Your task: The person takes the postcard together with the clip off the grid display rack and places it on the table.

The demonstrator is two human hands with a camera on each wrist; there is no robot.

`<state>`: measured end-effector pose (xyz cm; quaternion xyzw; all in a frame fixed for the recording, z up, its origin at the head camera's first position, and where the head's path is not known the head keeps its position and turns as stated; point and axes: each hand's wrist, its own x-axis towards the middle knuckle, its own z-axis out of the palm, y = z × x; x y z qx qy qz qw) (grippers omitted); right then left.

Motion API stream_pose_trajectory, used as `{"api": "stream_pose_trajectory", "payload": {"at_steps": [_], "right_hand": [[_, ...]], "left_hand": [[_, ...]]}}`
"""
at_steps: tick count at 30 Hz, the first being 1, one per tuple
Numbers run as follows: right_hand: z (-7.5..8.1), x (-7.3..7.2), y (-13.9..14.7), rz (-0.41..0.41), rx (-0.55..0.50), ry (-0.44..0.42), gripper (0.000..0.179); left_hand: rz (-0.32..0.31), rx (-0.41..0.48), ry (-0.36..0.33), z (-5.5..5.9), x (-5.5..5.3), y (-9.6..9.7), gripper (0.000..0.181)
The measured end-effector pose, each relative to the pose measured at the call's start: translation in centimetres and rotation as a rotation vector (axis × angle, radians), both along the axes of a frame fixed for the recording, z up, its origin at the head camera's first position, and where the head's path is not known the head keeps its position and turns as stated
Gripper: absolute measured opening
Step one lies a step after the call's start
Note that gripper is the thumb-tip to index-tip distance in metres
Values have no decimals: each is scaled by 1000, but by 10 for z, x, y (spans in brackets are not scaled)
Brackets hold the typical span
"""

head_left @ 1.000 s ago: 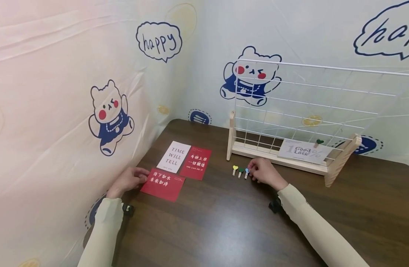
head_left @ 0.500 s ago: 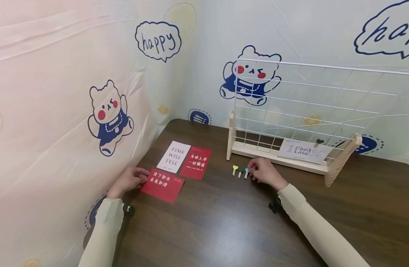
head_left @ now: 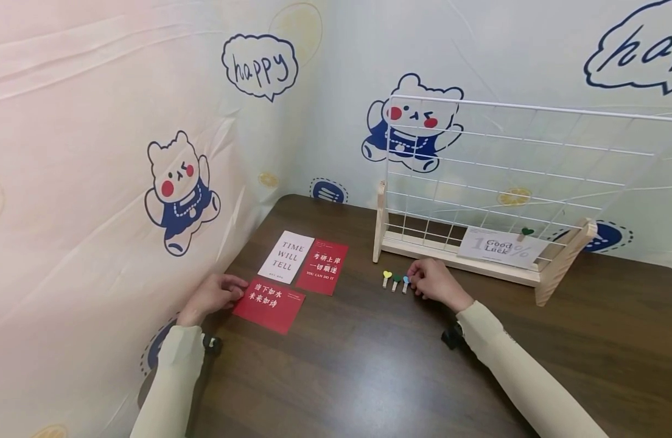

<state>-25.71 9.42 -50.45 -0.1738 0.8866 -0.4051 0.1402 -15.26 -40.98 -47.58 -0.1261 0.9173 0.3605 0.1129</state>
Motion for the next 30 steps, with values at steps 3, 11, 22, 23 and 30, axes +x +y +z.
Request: {"api": "stream_pose_trajectory", "payload": {"at_steps": [3, 11, 22, 23, 30], "right_hand": [[0, 0, 0, 0, -5, -2, 10], [0, 1, 1, -1, -4, 7, 8], [3, 7, 11, -27, -16, 93, 13], [4, 8, 12, -29, -14, 114, 13], [11, 10, 16, -72, -37, 254, 15]], "left_hand": [[5, -2, 23, -1, 0, 1, 41], [-8, -65, 222, 4, -3, 13, 34], [-42, -93, 435, 17, -14, 52, 36], [-50, -82, 454, 18, -15, 56, 35], [-78, -22, 496, 28, -20, 75, 37]]}}
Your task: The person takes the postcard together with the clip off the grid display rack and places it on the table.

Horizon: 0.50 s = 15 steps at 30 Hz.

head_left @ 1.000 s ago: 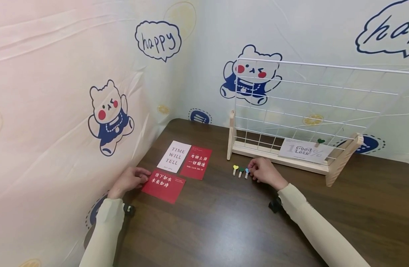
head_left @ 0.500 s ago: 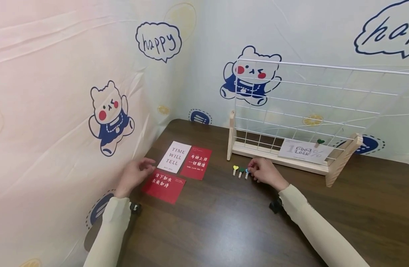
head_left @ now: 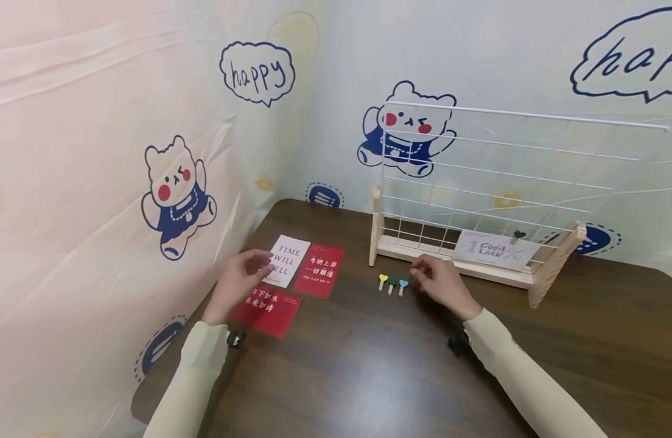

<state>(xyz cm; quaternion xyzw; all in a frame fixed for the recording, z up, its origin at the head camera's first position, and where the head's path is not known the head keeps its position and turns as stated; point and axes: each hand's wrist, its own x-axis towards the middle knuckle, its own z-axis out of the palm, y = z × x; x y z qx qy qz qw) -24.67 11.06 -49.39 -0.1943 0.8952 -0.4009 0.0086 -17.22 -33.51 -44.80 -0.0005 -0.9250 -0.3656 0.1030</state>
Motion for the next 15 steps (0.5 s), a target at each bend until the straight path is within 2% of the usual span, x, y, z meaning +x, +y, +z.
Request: {"api": "stream_pose_trajectory", "payload": {"at_steps": [9, 15], "right_hand": [[11, 3, 7, -84, -89, 157, 18], [15, 3, 11, -135, -130, 216, 21]], "left_hand": [[-50, 40, 59, 8, -2, 25, 37], [-86, 56, 78, 11, -7, 43, 38]]}}
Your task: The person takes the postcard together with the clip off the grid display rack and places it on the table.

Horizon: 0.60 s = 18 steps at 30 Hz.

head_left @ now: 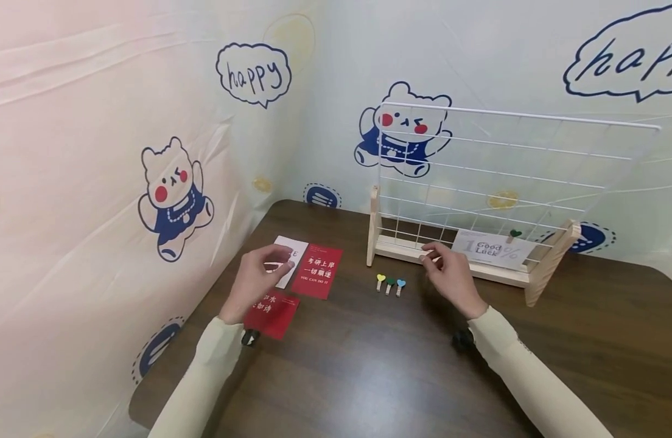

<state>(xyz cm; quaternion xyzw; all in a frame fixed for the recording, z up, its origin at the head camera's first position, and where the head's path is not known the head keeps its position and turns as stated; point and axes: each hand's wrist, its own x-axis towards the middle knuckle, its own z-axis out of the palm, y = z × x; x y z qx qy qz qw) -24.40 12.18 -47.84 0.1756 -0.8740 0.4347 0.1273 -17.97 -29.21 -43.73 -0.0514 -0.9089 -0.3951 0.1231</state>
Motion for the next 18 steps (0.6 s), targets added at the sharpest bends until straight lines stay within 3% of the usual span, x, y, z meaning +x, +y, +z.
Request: {"api": "stream_pose_trajectory", "payload": {"at_steps": [18], "right_hand": [[12, 3, 18, -107, -58, 191, 17]], "left_hand": [[-108, 52, 31, 7, -13, 42, 34]]}}
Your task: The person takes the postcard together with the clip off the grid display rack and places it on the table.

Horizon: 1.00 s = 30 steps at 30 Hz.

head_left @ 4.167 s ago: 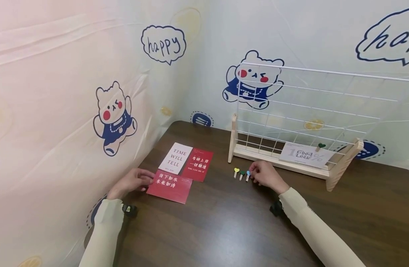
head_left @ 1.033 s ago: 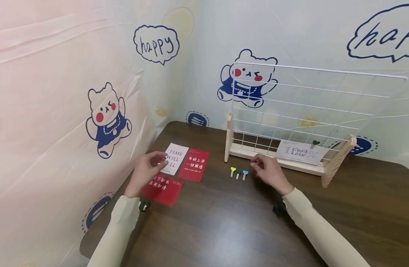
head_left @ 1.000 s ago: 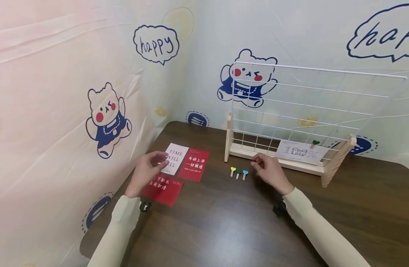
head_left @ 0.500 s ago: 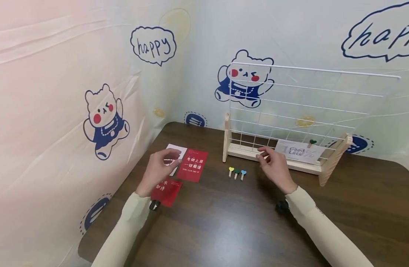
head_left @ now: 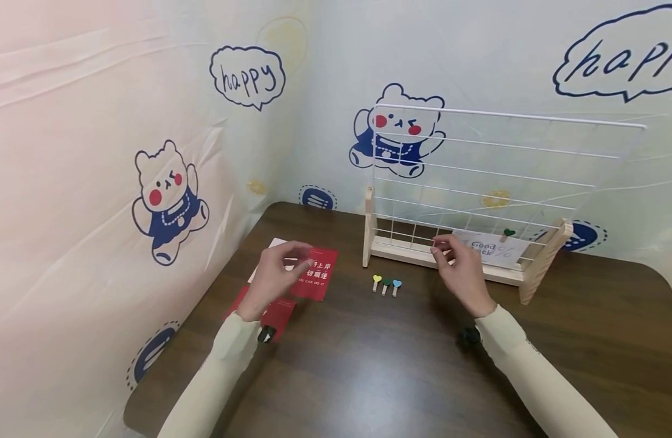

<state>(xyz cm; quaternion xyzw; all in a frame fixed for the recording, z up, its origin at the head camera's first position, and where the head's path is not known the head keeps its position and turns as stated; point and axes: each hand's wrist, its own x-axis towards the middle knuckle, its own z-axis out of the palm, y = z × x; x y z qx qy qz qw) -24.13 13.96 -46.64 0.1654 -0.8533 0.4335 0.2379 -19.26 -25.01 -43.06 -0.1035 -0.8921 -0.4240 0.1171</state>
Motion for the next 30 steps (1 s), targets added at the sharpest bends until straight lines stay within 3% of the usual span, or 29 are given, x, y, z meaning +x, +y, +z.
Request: {"api": "stream_pose_trajectory", "payload": {"at_steps": [7, 17, 30], "right_hand": [[5, 0, 8, -4, -33, 2, 20], [10, -3, 17, -39, -36, 27, 20], [13, -7, 37, -83, -33, 66, 19]], "left_hand": [[-3, 9, 2, 0, -1, 10, 36], [-71, 52, 9, 3, -7, 29, 36], [-129, 16, -12, 2, -14, 54, 30]]}}
